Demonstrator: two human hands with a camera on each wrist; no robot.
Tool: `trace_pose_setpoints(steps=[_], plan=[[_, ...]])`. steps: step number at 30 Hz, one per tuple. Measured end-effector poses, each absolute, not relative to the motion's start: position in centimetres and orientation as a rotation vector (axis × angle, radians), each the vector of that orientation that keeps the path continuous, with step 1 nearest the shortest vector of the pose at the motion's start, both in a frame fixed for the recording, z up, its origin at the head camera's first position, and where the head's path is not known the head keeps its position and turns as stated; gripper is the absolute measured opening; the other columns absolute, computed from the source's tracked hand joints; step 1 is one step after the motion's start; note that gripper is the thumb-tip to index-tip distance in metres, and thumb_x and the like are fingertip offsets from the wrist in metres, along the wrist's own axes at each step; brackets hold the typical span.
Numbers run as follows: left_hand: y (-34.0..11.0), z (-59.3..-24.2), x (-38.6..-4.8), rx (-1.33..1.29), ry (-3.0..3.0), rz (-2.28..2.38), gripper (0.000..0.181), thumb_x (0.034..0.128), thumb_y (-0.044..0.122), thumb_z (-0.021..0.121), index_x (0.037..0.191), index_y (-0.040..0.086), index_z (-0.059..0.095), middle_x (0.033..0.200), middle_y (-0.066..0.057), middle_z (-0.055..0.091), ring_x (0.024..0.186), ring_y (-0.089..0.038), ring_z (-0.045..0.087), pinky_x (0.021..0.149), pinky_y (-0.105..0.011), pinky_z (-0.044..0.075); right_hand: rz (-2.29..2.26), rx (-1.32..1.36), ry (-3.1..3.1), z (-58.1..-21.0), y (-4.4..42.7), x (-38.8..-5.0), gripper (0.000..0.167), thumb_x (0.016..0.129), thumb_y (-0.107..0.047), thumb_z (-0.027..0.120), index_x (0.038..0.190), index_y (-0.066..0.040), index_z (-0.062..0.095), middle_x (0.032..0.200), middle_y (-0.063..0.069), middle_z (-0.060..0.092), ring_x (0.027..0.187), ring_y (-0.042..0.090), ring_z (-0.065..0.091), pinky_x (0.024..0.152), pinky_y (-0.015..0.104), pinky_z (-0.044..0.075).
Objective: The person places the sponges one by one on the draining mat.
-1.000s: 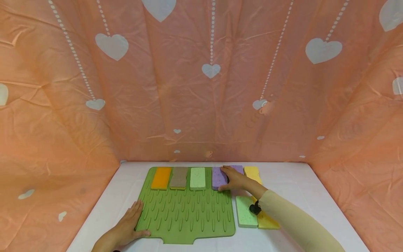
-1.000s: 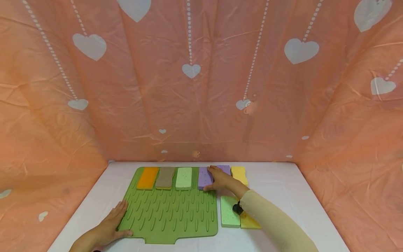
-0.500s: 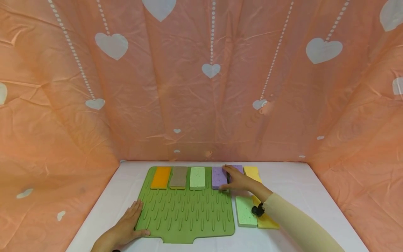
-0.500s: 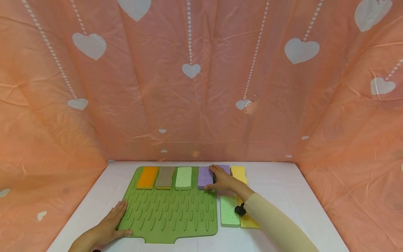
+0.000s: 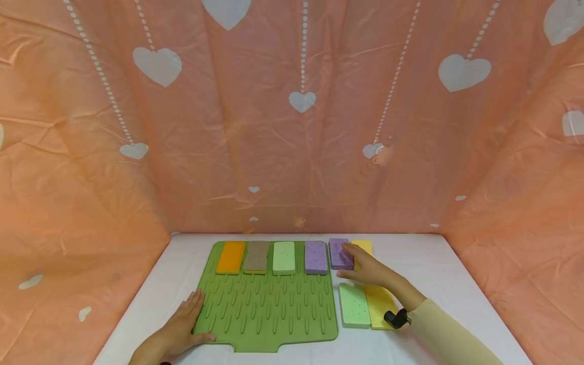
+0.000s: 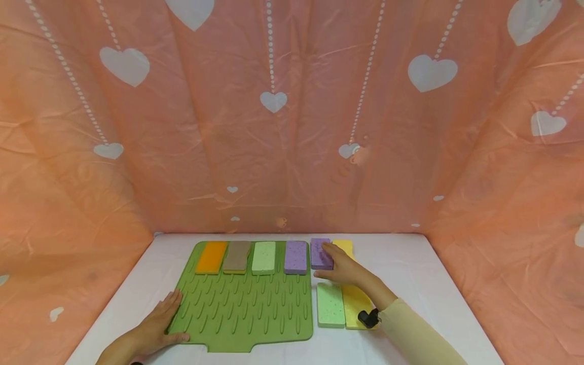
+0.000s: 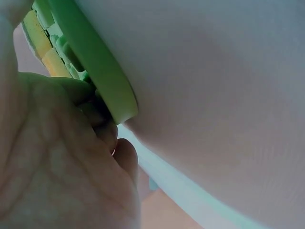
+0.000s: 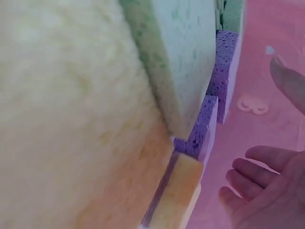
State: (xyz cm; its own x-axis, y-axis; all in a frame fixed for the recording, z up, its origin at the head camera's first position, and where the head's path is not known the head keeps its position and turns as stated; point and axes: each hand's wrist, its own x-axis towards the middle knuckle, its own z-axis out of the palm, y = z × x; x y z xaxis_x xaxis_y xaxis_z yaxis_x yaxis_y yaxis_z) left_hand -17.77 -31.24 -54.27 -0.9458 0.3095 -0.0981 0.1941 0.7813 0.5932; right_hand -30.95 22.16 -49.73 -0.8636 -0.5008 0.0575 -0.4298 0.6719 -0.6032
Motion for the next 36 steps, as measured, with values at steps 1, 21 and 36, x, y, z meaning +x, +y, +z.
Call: trace_pose_setpoints(steps=[1, 21, 36], plan=[[-31.2, -54.1, -17.7, 0.404, 2.783, 0.899, 0.123, 0.0859, 0.051, 0.086, 0.16, -0.021, 0.02, 0.169, -0.042, 0.012, 0.162, -0.047, -0.003, 0.1, 0.0, -0.021, -0.968, -0.766, 2.764, -49.7, 22.5, -30.6, 0.1, 0.098, -0.044, 0.08, 0.163, 0.012, 0.029, 0.168, 0.037, 0.028, 0.156, 0.055, 0.028, 0.125, 0.07, 0.027], [-32.5, -56.0, -17.8, 0.624, 2.976, 0.781, 0.114, 0.091, 0.06, 0.078, 0.157, -0.02, 0.031, 0.162, -0.046, 0.028, 0.16, -0.006, -0.016, 0.11, -0.004, -0.022, -0.968, -0.636, 2.853, -50.6, 28.2, -24.0, 0.104, 0.092, -0.049, 0.084, 0.163, 0.008, 0.034, 0.167, 0.034, 0.035, 0.152, 0.062, 0.029, 0.115, 0.079, 0.033], [-31.7, -52.9, -17.1, 0.479, 2.891, 0.739, 0.114, 0.0841, 0.051, 0.088, 0.157, -0.018, 0.035, 0.167, -0.039, 0.027, 0.154, -0.06, 0.025, 0.1, 0.003, -0.018, -0.935, -0.687, 2.845, -52.8, 30.1, -21.5, 0.118, 0.082, -0.045, 0.093, 0.163, 0.011, 0.028, 0.168, 0.036, 0.03, 0.152, 0.06, 0.029, 0.118, 0.072, 0.032]])
